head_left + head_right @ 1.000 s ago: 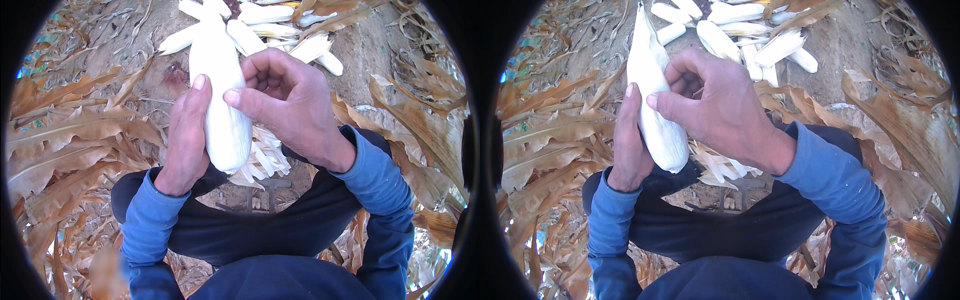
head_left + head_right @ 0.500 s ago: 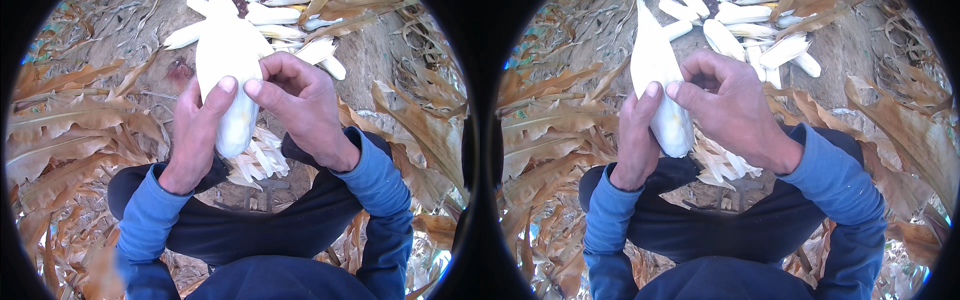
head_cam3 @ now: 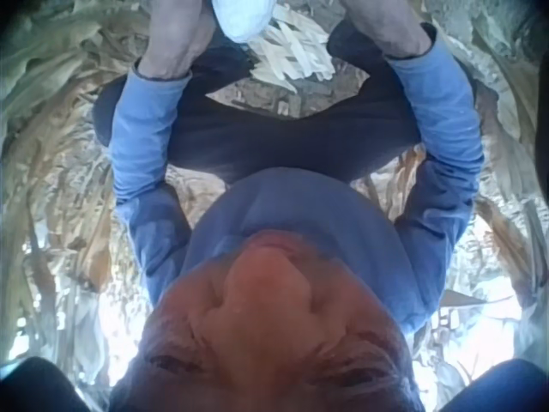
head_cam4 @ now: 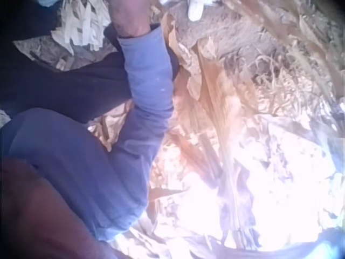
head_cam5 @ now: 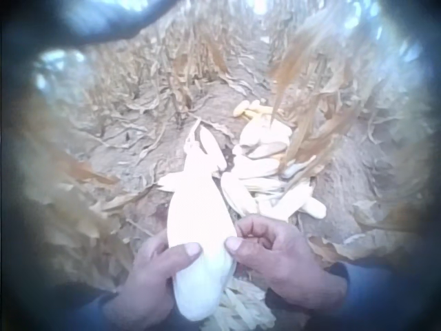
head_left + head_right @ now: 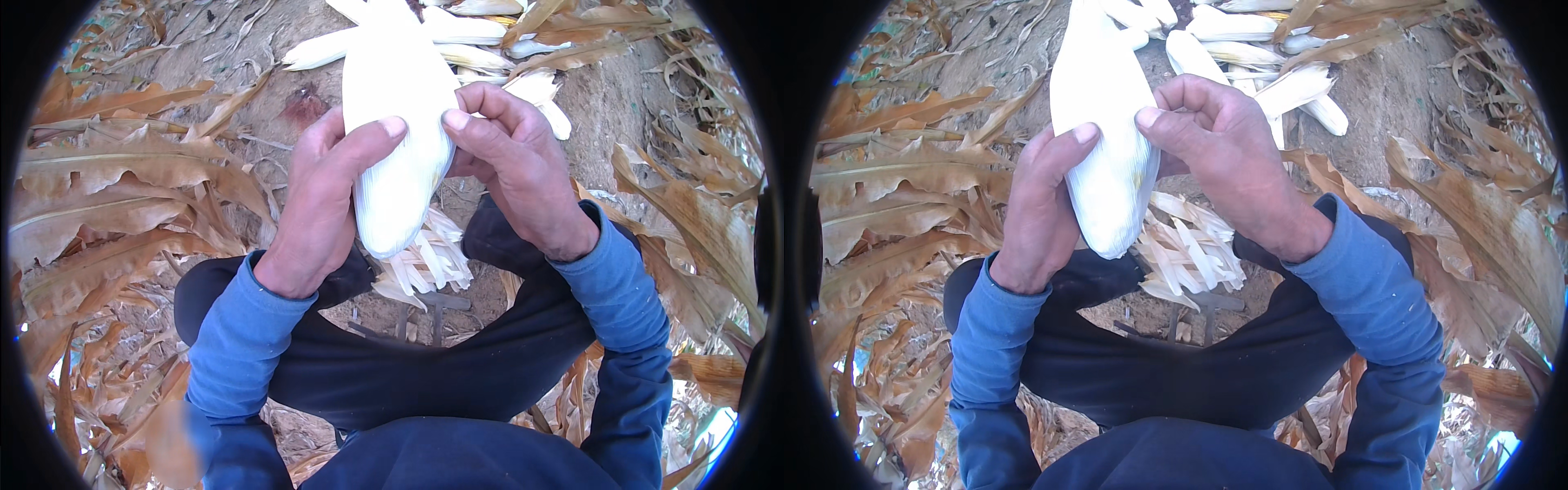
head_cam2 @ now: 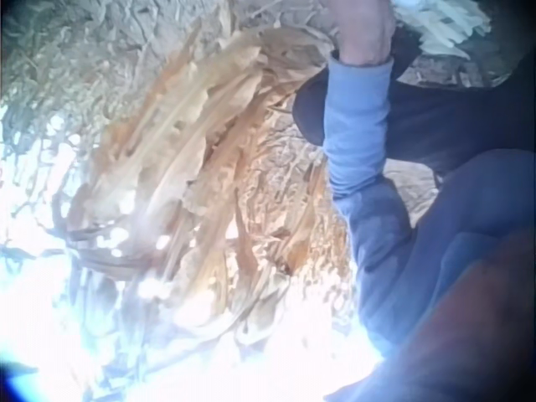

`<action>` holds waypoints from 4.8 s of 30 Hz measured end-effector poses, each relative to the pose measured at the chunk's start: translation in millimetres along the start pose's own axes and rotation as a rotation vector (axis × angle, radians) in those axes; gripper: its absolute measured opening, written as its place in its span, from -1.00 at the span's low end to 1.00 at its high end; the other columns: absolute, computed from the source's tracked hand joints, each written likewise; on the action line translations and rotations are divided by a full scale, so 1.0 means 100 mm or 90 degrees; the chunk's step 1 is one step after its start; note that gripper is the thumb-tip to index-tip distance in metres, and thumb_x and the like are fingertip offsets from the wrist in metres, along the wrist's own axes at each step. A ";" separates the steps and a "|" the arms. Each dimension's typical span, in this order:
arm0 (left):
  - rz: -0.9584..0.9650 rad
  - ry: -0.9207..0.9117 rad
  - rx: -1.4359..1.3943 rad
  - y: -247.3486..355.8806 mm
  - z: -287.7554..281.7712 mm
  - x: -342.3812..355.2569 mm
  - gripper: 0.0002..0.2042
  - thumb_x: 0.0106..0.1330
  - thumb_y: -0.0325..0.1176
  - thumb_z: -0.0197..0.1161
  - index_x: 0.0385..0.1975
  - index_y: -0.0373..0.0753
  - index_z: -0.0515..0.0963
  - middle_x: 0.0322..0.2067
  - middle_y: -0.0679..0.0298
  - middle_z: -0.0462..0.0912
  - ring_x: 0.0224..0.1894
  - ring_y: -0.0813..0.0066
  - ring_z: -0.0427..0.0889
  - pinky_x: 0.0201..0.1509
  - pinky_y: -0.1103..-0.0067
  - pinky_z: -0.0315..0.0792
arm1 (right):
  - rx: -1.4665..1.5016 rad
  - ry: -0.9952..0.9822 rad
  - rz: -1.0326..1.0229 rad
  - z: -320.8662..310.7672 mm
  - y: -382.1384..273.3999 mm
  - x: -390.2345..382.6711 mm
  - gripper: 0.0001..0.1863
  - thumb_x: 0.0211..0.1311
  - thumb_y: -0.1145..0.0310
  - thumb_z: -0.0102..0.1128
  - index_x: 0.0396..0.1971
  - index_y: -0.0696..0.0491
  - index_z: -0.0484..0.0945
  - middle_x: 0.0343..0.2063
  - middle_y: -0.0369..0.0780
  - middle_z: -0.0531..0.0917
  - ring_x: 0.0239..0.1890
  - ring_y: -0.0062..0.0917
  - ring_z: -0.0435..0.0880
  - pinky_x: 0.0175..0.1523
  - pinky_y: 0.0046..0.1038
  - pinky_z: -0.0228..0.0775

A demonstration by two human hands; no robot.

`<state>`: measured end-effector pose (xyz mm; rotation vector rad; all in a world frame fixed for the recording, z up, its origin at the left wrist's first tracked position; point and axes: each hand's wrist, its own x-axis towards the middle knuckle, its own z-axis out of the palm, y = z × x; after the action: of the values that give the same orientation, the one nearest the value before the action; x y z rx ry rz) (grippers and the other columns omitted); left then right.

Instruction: The person shucks corn cobs by hand, peeling back the husks and removing the silk to reveal the kernels. The person handles multiple corn cobs one at a time, discarding the husks and silk onto the ground.

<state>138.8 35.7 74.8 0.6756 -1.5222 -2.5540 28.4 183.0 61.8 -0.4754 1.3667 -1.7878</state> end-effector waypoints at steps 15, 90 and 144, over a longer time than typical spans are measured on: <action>0.049 0.087 0.103 -0.15 0.05 0.00 -0.49 0.15 -0.30 0.38 -0.02 -0.50 0.40 -0.18 0.07 0.60 -0.20 0.50 0.63 -0.15 0.63 0.54 | -0.240 0.002 0.010 0.11 0.10 -0.07 -0.74 0.19 0.40 0.18 -0.21 0.28 0.58 -0.42 -0.24 0.65 -0.39 -0.70 0.56 -0.30 -0.57 0.44; 0.150 0.107 0.147 -0.39 0.03 0.02 -0.64 0.33 -0.29 0.09 -0.01 -0.46 0.39 -0.21 0.11 0.58 -0.15 0.48 0.57 -0.08 0.55 0.49 | -0.188 0.107 0.053 0.17 0.20 -0.10 -0.41 0.04 0.12 0.47 -0.04 0.20 0.51 -0.40 -0.30 0.62 -0.50 -0.77 0.55 -0.49 -0.77 0.31; 0.031 0.250 -0.139 -0.16 -0.32 0.13 -0.65 0.39 -0.19 0.02 -0.02 -0.37 0.36 -0.26 0.06 0.59 -0.23 0.30 0.64 -0.08 0.42 0.57 | 0.125 0.115 -0.003 0.11 0.21 0.00 -0.60 0.50 0.12 -0.14 -0.01 0.18 0.39 -0.21 -0.13 0.60 -0.16 -0.43 0.66 0.02 -0.35 0.55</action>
<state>142.8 13.9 43.8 1.0176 -1.1026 -2.3240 44.1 175.1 45.9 -0.2158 1.2930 -1.9841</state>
